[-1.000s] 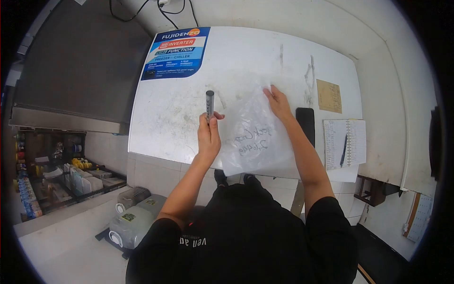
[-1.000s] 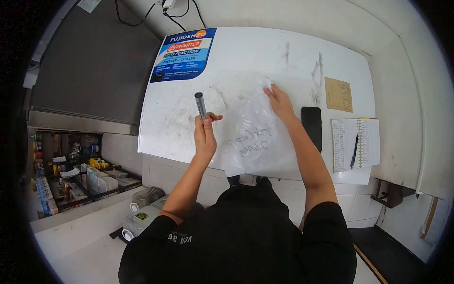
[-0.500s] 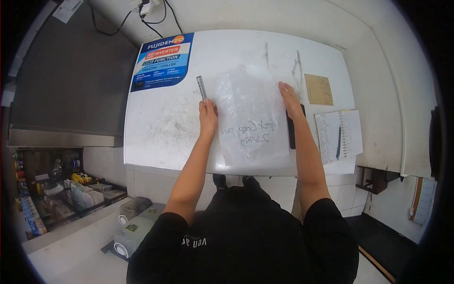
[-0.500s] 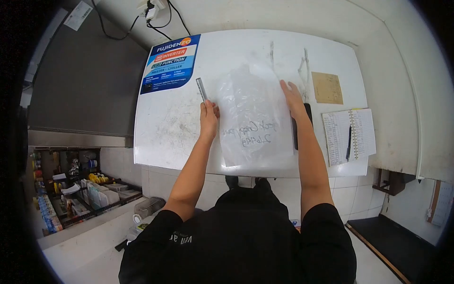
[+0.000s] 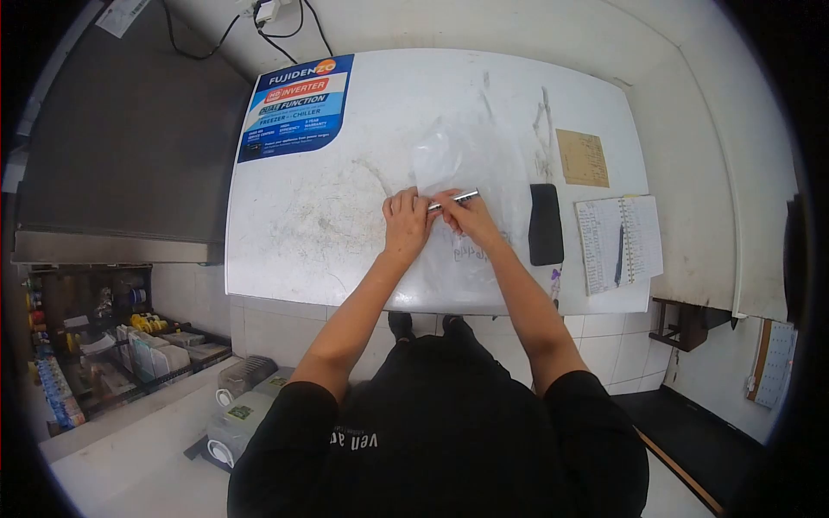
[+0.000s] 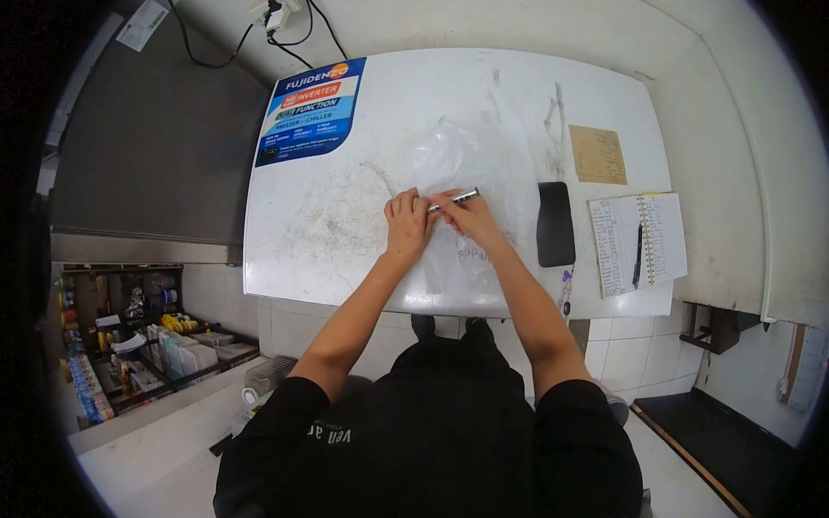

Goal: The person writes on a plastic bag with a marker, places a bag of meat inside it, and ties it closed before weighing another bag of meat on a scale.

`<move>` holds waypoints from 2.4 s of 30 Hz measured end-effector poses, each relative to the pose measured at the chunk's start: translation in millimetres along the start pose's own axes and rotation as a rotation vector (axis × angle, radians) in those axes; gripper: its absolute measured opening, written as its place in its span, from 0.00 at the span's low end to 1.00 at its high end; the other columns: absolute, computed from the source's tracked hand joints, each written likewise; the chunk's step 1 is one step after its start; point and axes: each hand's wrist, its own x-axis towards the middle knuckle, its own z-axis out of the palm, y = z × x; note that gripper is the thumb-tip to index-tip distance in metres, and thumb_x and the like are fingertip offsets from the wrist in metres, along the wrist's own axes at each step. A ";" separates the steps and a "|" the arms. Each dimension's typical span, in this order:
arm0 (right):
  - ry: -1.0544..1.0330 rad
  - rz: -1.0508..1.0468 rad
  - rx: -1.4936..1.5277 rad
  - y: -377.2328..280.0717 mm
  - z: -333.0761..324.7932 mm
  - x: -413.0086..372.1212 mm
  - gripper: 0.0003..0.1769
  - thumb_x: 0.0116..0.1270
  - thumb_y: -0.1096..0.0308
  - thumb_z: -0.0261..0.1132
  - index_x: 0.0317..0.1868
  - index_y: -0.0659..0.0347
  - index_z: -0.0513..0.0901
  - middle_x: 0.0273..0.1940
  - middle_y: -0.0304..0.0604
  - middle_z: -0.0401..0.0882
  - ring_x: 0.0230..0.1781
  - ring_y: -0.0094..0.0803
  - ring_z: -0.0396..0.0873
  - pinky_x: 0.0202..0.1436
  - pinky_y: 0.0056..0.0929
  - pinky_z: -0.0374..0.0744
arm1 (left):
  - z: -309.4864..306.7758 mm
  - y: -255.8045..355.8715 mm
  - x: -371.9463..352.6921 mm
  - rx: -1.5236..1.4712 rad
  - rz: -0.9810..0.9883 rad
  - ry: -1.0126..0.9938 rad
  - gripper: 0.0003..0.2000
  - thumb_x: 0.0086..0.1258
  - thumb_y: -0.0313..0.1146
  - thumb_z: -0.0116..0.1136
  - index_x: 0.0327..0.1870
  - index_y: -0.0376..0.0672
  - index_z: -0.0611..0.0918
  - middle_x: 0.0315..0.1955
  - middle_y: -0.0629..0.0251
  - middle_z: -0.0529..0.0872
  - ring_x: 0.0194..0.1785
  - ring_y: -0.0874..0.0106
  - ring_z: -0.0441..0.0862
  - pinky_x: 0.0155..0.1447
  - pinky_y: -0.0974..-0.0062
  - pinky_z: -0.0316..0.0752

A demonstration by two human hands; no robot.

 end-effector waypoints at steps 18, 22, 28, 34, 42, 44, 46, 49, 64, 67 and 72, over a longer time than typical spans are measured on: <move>0.297 -0.407 0.800 -40.9 -175.8 -46.0 0.18 0.75 0.55 0.57 0.42 0.64 0.81 0.15 0.30 0.66 0.11 0.18 0.60 0.13 0.20 0.62 | -102.3 5.3 28.7 -0.488 -0.440 -0.600 0.14 0.68 0.41 0.64 0.36 0.41 0.75 0.33 0.56 0.80 0.47 0.54 0.80 0.58 0.56 0.71; 0.470 -0.382 0.362 -19.5 -64.6 -64.0 0.20 0.77 0.59 0.58 0.56 0.70 0.75 0.40 0.53 0.85 0.41 0.41 0.86 0.44 0.34 0.83 | -58.3 10.9 46.4 -0.454 0.434 -0.185 0.14 0.66 0.35 0.68 0.37 0.41 0.72 0.41 0.57 0.78 0.48 0.53 0.80 0.59 0.55 0.74; 0.533 -0.469 0.544 42.7 -25.5 -57.2 0.20 0.78 0.58 0.56 0.57 0.66 0.71 0.45 0.54 0.85 0.54 0.49 0.82 0.64 0.43 0.75 | 12.9 10.4 23.9 -0.852 -0.121 -0.274 0.16 0.65 0.29 0.69 0.40 0.40 0.70 0.44 0.60 0.76 0.44 0.67 0.80 0.53 0.69 0.79; 0.160 -0.498 0.843 70.1 -53.6 -62.0 0.22 0.78 0.51 0.54 0.54 0.64 0.75 0.42 0.53 0.86 0.47 0.52 0.85 0.64 0.50 0.73 | 74.8 29.2 66.8 -0.928 -0.590 -0.168 0.15 0.66 0.34 0.69 0.39 0.39 0.73 0.36 0.65 0.80 0.37 0.75 0.76 0.43 0.77 0.75; 0.573 -0.535 -0.084 45.2 -15.8 -111.4 0.13 0.72 0.60 0.62 0.51 0.58 0.77 0.52 0.53 0.82 0.54 0.54 0.80 0.60 0.46 0.74 | 87.1 41.7 83.4 -0.421 -0.129 -0.307 0.14 0.58 0.28 0.68 0.39 0.40 0.74 0.33 0.56 0.83 0.42 0.54 0.79 0.45 0.57 0.75; 0.630 -0.647 -0.688 51.7 2.3 -123.2 0.11 0.68 0.66 0.66 0.49 0.57 0.78 0.54 0.55 0.80 0.57 0.55 0.78 0.59 0.45 0.74 | 81.1 36.1 75.6 -0.418 -0.147 -0.310 0.13 0.59 0.27 0.68 0.38 0.40 0.74 0.33 0.58 0.83 0.41 0.56 0.79 0.45 0.59 0.76; 0.603 -0.588 -0.971 67.9 16.0 -122.7 0.16 0.55 0.76 0.70 0.44 0.58 0.79 0.52 0.56 0.77 0.60 0.56 0.72 0.61 0.45 0.73 | 71.7 24.4 70.7 -0.464 -0.098 -0.325 0.13 0.60 0.26 0.67 0.39 0.39 0.74 0.34 0.57 0.82 0.41 0.55 0.79 0.45 0.60 0.75; 0.467 -0.472 -0.881 85.6 19.7 -116.7 0.16 0.52 0.77 0.68 0.43 0.58 0.79 0.48 0.54 0.75 0.59 0.56 0.72 0.63 0.47 0.72 | 50.0 10.8 65.7 -0.448 -0.061 -0.305 0.13 0.59 0.25 0.68 0.39 0.39 0.74 0.36 0.55 0.80 0.42 0.55 0.78 0.47 0.62 0.74; 0.218 -0.305 0.034 30.3 53.2 -117.0 0.07 0.69 0.73 0.63 0.46 0.65 0.80 0.46 0.50 0.86 0.47 0.34 0.84 0.59 0.35 0.78 | -64.4 -100.0 -22.9 -0.540 0.207 -0.409 0.19 0.57 0.29 0.70 0.42 0.39 0.70 0.44 0.53 0.75 0.57 0.50 0.75 0.57 0.60 0.73; 0.205 -0.280 0.162 24.0 59.3 -104.7 0.08 0.69 0.74 0.64 0.46 0.66 0.77 0.44 0.48 0.86 0.44 0.29 0.84 0.54 0.28 0.79 | -69.4 -102.0 -32.5 -0.551 0.253 -0.407 0.25 0.55 0.35 0.74 0.44 0.40 0.68 0.48 0.51 0.73 0.64 0.49 0.71 0.64 0.60 0.71; 0.225 -0.305 0.009 47.4 75.2 -85.3 0.08 0.67 0.74 0.67 0.42 0.65 0.76 0.35 0.43 0.84 0.38 0.23 0.82 0.43 0.23 0.78 | -69.2 -106.7 -36.7 -0.440 0.311 -0.430 0.31 0.50 0.42 0.76 0.46 0.40 0.66 0.53 0.51 0.70 0.70 0.49 0.66 0.76 0.56 0.61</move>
